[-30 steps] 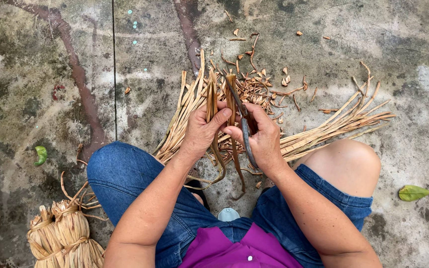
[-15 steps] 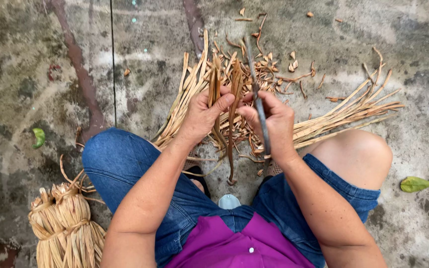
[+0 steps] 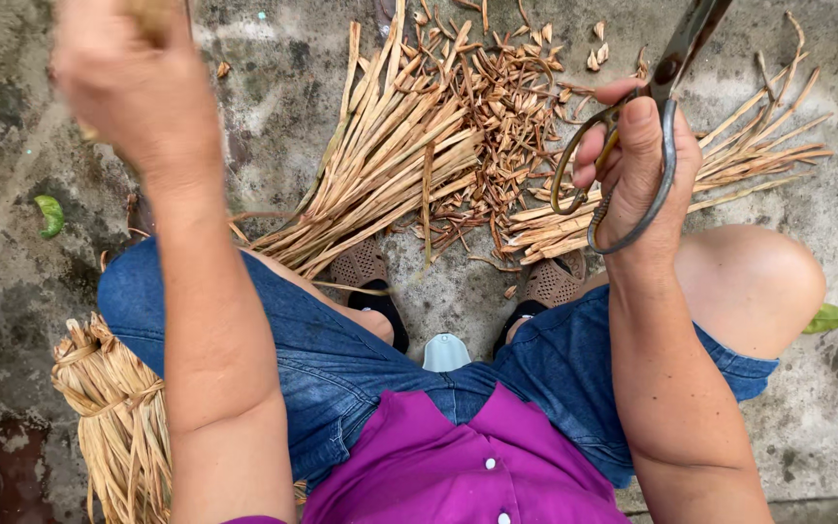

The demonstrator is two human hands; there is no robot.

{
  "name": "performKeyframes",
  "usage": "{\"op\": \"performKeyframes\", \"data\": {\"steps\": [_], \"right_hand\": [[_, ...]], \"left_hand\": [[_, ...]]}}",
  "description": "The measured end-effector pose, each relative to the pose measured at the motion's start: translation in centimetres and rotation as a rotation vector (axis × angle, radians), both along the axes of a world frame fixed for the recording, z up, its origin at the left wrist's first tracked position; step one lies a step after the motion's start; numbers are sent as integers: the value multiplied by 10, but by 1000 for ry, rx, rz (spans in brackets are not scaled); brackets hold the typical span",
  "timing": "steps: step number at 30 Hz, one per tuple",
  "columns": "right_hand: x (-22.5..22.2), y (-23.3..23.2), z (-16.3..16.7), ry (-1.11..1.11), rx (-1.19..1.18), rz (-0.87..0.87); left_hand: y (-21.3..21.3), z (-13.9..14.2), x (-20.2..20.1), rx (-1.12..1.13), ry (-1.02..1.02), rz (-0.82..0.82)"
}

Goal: The person sits on a concrete floor holding bundles of dried palm leaf strips and uses scissors to trim off the hard ends and split edges, letting the cut pieces fall onto a pile beside them. They gather and reposition the strips by hand and continue cutting through the bundle.

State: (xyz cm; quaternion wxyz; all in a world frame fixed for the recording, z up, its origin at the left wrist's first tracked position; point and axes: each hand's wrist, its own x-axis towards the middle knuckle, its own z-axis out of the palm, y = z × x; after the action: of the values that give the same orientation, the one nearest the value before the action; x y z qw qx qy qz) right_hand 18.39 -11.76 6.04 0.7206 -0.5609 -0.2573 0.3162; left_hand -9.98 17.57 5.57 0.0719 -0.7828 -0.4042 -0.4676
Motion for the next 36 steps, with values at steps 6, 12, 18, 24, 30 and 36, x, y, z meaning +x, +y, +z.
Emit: {"op": "performKeyframes", "data": {"steps": [6,12,18,24,30,36], "right_hand": [[-1,4,-4,23,-21,44],[-1,-2,0,41,-73,-1],[-1,-2,1,105,-115,-35],[-4,-3,3,99,-158,-35],[-1,-5,-1,82,-190,-45],[5,-1,-19,-30,-216,-65]], "left_hand": [[-51,-87,114,-1143,719,-101],[-104,-164,129,-1408,776,-177],[-139,-199,135,-1324,753,-110],[-151,-205,137,-1076,790,-157],[-133,-189,147,-1485,446,-120],[-109,-140,164,-1709,-627,-561]]}}
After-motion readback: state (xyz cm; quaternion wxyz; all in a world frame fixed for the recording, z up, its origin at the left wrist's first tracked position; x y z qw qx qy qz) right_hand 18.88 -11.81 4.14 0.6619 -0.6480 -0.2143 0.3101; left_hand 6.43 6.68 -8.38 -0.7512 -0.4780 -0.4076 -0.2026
